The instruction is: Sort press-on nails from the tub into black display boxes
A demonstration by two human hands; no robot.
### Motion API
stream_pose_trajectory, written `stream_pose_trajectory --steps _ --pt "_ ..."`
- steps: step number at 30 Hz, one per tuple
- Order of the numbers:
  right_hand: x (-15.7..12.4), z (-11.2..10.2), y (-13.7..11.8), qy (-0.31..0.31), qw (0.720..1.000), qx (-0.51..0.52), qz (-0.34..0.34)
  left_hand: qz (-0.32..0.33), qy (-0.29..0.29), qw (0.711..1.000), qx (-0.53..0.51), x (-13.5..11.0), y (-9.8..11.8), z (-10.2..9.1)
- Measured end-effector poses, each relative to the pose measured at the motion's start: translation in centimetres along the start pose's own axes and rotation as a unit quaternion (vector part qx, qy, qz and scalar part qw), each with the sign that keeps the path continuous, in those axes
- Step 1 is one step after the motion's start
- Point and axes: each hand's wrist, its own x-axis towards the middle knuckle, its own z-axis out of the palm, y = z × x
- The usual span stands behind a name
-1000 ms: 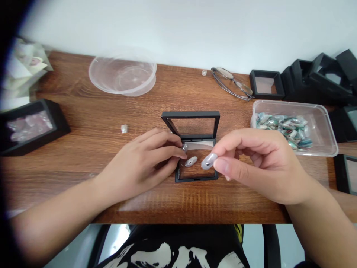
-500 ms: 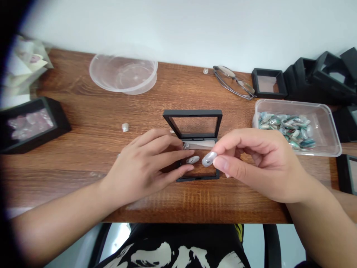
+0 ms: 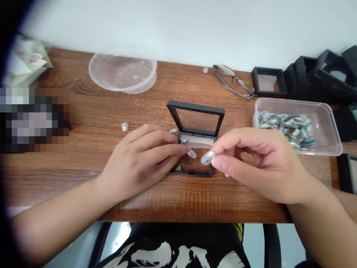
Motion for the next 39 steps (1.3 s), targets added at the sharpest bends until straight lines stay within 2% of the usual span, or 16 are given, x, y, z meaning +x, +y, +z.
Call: stream_pose_trajectory --steps 3,8,11,17,25,29,33,39 --pt "0.1 0.0 0.0 0.000 1.000 -0.005 -0.001 0.009 -0.002 1.000 -0.017 0.0 0.1 -0.2" --pt "0.1 0.0 -0.1 -0.004 1.000 0.011 0.005 0.093 -0.040 0.994 -0.037 -0.3 0.2 -0.1" --pt "0.0 0.0 -0.1 -0.008 0.999 0.031 0.019 0.119 -0.053 0.991 -0.032 -0.3 0.3 0.0" --pt "0.0 -0.2 -0.1 -0.025 0.991 0.120 0.060 0.134 -0.051 0.989 -0.020 -0.3 0.6 -0.3" --pt "1.0 -1.3 0.1 -0.059 0.952 0.263 0.144 0.139 -0.043 0.989 0.004 -0.6 0.6 -0.1" --pt "1.1 -1.6 -0.1 -0.047 0.948 0.270 0.161 0.135 -0.054 0.989 -0.003 -0.6 0.7 0.0" --pt "0.9 -1.2 -0.1 -0.036 0.950 0.275 0.147 0.135 -0.058 0.989 -0.012 -0.6 0.7 -0.1" --pt "0.4 -0.3 0.0 0.028 0.948 0.290 0.127 0.136 -0.054 0.989 -0.018 -0.5 0.6 -0.2"
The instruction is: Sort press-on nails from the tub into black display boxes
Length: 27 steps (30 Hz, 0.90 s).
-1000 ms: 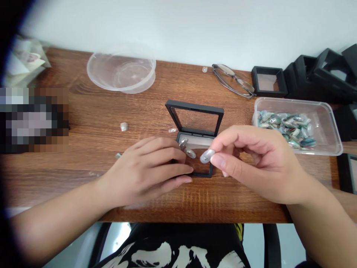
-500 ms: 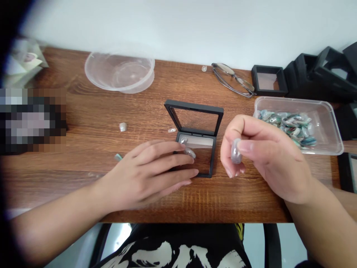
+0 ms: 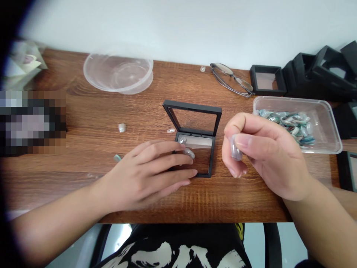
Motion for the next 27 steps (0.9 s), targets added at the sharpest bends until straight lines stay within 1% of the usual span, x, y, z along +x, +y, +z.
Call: stream_pose_trajectory --steps 8,16,27 --pt "0.28 0.17 -0.11 0.021 0.999 -0.004 -0.029 -0.003 -0.001 1.000 -0.002 0.06 -0.03 -0.07" --pt "0.20 0.26 -0.22 0.033 0.999 -0.028 -0.025 -0.001 -0.004 1.000 -0.003 -0.02 -0.11 0.00" --pt "0.57 0.33 -0.06 0.065 0.998 0.004 -0.025 -0.006 0.000 1.000 0.003 0.10 -0.15 -0.02"
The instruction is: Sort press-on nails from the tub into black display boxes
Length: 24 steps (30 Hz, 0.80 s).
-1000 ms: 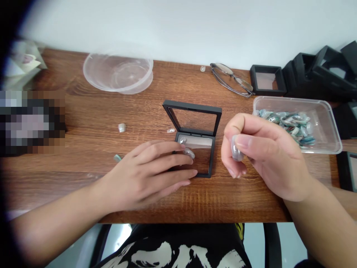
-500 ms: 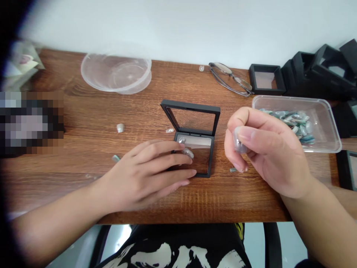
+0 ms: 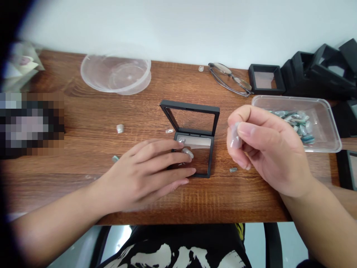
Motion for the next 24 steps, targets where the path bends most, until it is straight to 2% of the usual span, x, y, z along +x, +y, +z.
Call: stream_pose_trajectory --steps 14,17,22,24 --pt "-0.1 -0.1 0.0 -0.006 1.000 -0.019 -0.018 0.016 0.018 1.000 -0.004 0.1 0.1 -0.7" --pt "-0.1 -0.1 0.1 -0.004 0.999 -0.021 -0.026 0.016 0.025 0.999 0.012 0.2 0.0 -1.0" --pt "-0.2 -0.2 0.2 0.003 0.999 -0.026 -0.032 -0.021 0.059 0.997 0.054 0.0 0.3 -0.8" --pt "-0.2 -0.2 0.3 -0.001 0.999 -0.034 -0.034 0.002 0.050 0.996 0.077 -0.1 0.9 -0.4"
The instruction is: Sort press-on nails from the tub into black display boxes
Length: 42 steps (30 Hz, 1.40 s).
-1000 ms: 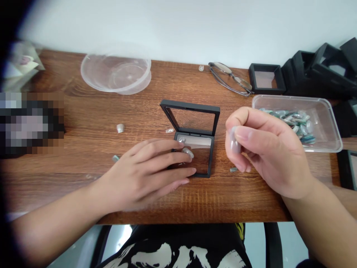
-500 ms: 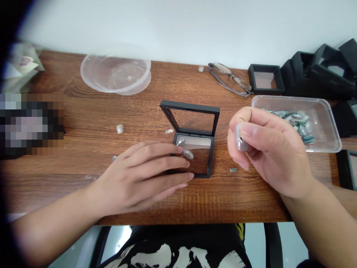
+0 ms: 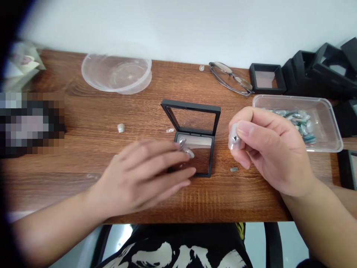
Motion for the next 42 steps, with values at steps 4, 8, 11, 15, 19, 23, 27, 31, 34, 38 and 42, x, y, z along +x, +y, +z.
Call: stream_pose_trajectory --steps 4,8,11,15,19,23,27,31,34,38,42 --pt "-0.1 0.0 0.2 -0.017 1.000 -0.019 -0.018 0.031 -0.019 0.999 0.007 -0.1 0.7 0.2" --pt "-0.1 0.1 0.2 -0.028 0.999 -0.028 -0.027 -0.017 -0.009 1.000 0.007 0.2 0.1 -0.2" --pt "-0.1 0.0 0.2 -0.034 0.998 -0.043 -0.024 -0.038 -0.010 0.999 -0.014 0.3 -0.3 -0.3" --pt "-0.1 -0.2 0.1 -0.036 0.996 -0.076 -0.026 -0.065 -0.025 0.997 -0.016 0.3 -0.4 0.0" --pt "-0.1 -0.2 0.1 -0.037 0.994 -0.092 -0.038 -0.060 -0.035 0.998 -0.012 0.2 -0.3 0.2" --pt "-0.2 -0.2 0.2 -0.041 0.993 -0.098 -0.050 -0.027 -0.039 0.998 -0.039 0.0 0.5 0.4" --pt "-0.1 -0.3 0.4 -0.055 0.992 -0.095 -0.057 0.054 -0.070 0.990 -0.107 -0.2 1.7 0.8" --pt "-0.1 -0.2 0.2 -0.069 0.987 -0.135 -0.063 0.073 -0.078 0.970 -0.217 -0.4 2.1 1.3" --pt "-0.2 0.0 0.0 -0.123 0.954 -0.263 -0.079 0.073 -0.065 0.974 -0.206 -0.5 2.0 1.6" --pt "-0.5 0.2 0.1 -0.198 0.875 -0.431 -0.098 0.080 -0.066 0.978 -0.181 -0.4 1.9 1.5" --pt "-0.7 0.0 0.5 -0.239 0.815 -0.521 -0.082 0.079 -0.072 0.978 -0.177 -0.4 1.8 1.2"
